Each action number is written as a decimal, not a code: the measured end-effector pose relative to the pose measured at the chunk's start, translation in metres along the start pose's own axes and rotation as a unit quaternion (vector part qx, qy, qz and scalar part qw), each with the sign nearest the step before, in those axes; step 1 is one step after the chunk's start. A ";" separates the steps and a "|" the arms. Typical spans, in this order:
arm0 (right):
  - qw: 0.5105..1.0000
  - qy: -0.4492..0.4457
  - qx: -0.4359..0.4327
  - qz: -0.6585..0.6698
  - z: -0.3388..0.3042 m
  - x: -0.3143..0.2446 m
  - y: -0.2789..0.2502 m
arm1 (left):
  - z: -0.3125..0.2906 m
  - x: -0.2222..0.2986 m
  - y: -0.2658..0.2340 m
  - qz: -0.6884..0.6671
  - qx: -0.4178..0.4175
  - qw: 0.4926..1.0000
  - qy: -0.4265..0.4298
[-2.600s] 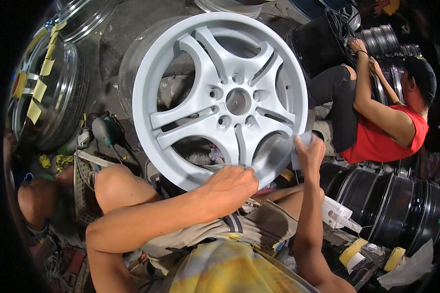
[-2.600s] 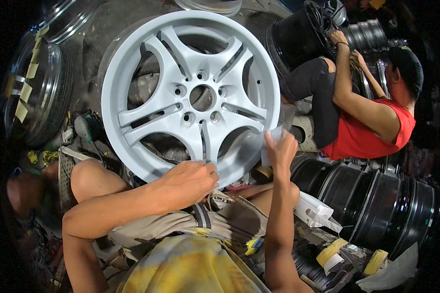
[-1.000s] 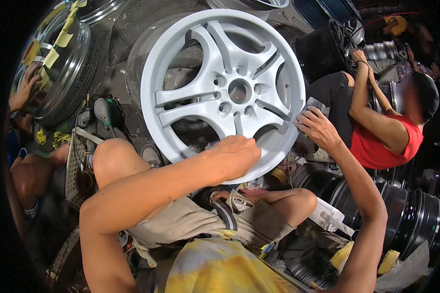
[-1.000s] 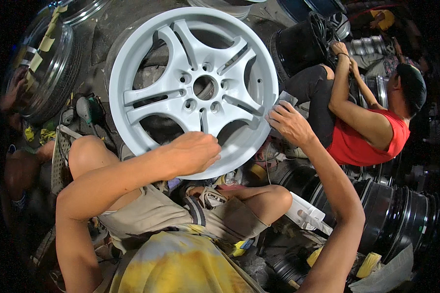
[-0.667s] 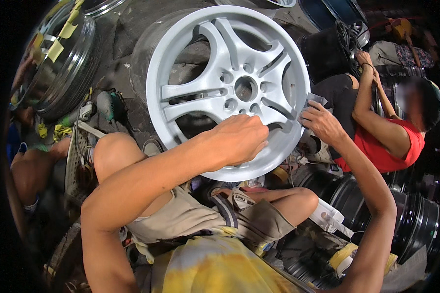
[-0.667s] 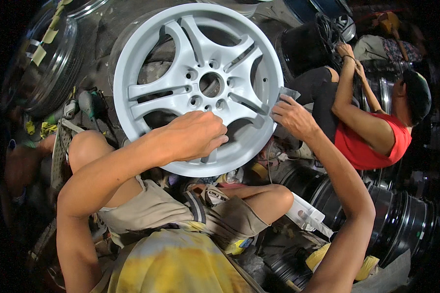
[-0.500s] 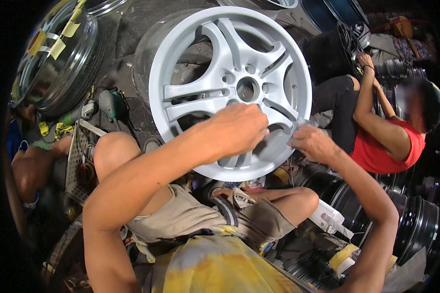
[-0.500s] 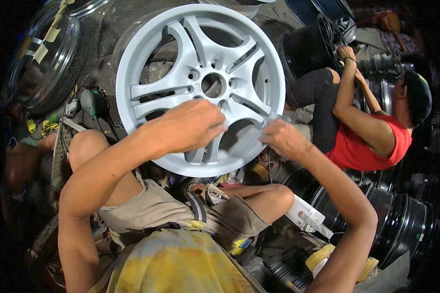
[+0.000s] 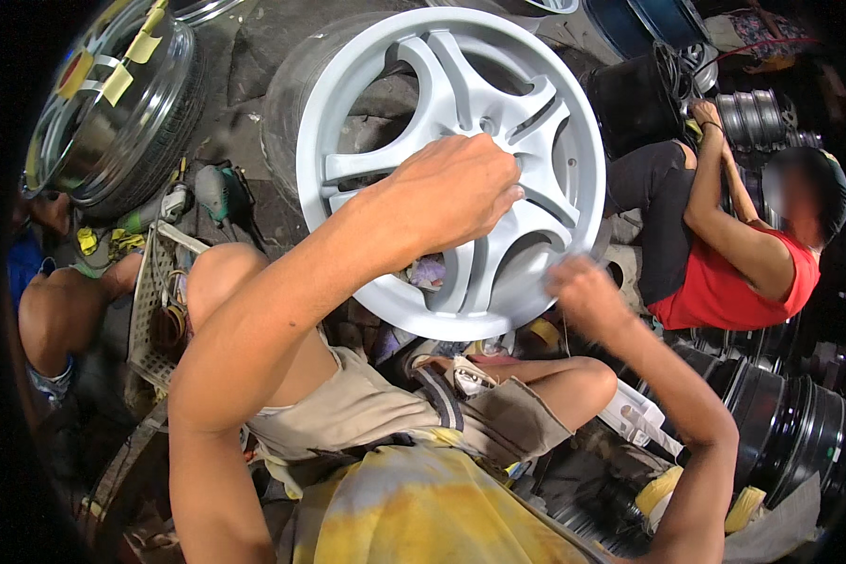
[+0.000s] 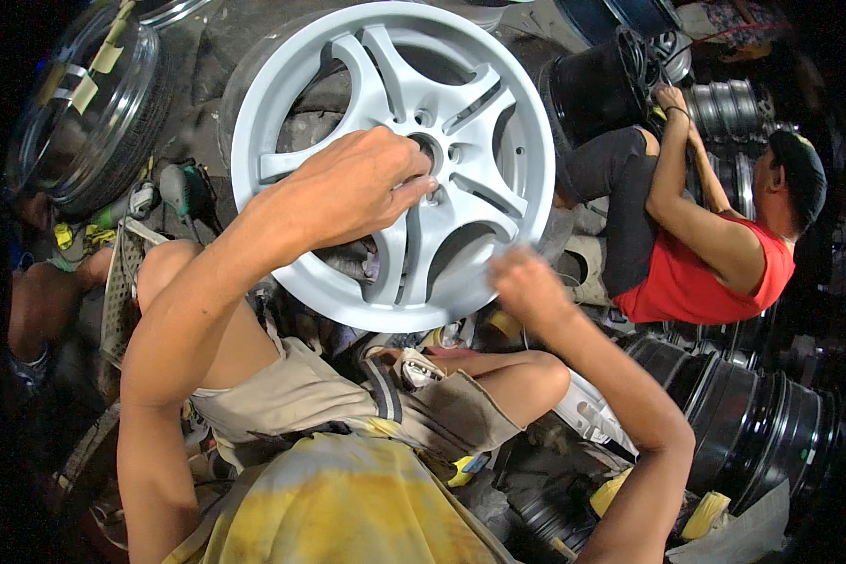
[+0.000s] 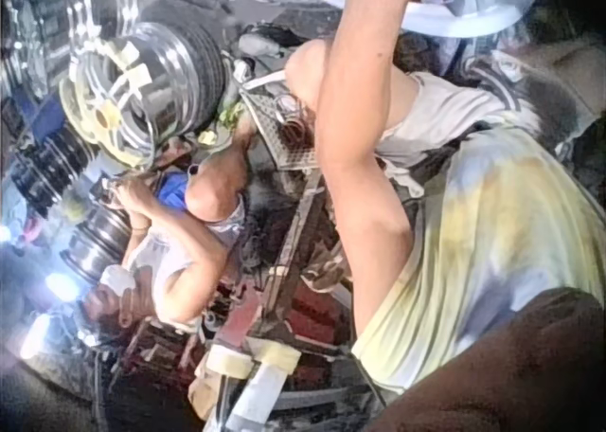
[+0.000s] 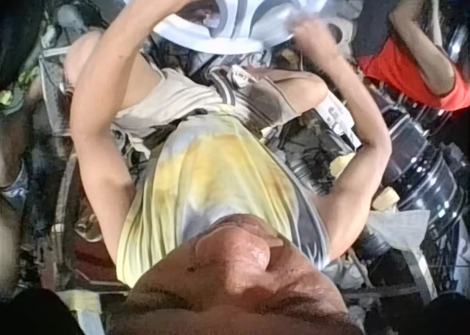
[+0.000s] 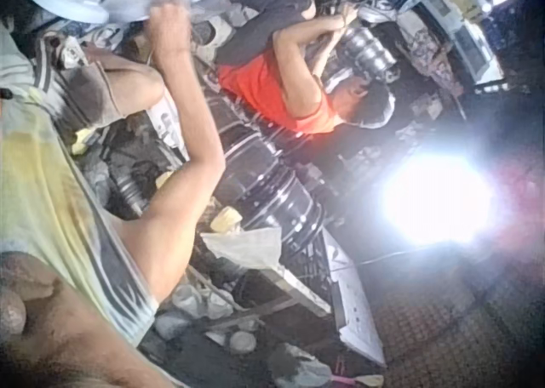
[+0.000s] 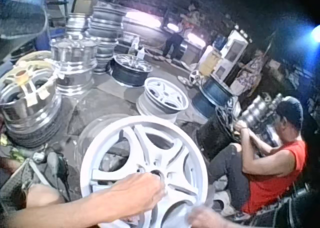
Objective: The person sits on the floor and sands a silver car wheel rim using a sanding block. They systematically rub the surface of the spokes and the outer rim, rotating the wheel to access different areas. The person occasionally pauses to inspect the surface or adjust the sanding block.
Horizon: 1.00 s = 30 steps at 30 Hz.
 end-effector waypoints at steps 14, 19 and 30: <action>0.999 0.032 0.028 0.032 -0.011 -0.023 -0.030 | -0.006 -0.022 -0.028 0.070 0.010 0.995 -0.069; 0.996 0.069 0.004 0.052 -0.018 -0.012 -0.027 | -0.007 -0.024 -0.025 0.131 0.052 0.987 -0.079; 0.789 0.406 0.211 0.411 -0.022 0.033 -0.073 | -0.036 -0.077 0.008 0.436 -0.088 0.858 -0.257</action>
Point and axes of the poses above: each hand's wrist, its own z-axis towards the middle knuckle, its own y-axis out of the palm, x = y × z, the point moved 6 cm from there along z, towards the middle knuckle, and after that the axes turned 11 degrees about -z, right-handed, at the moved point
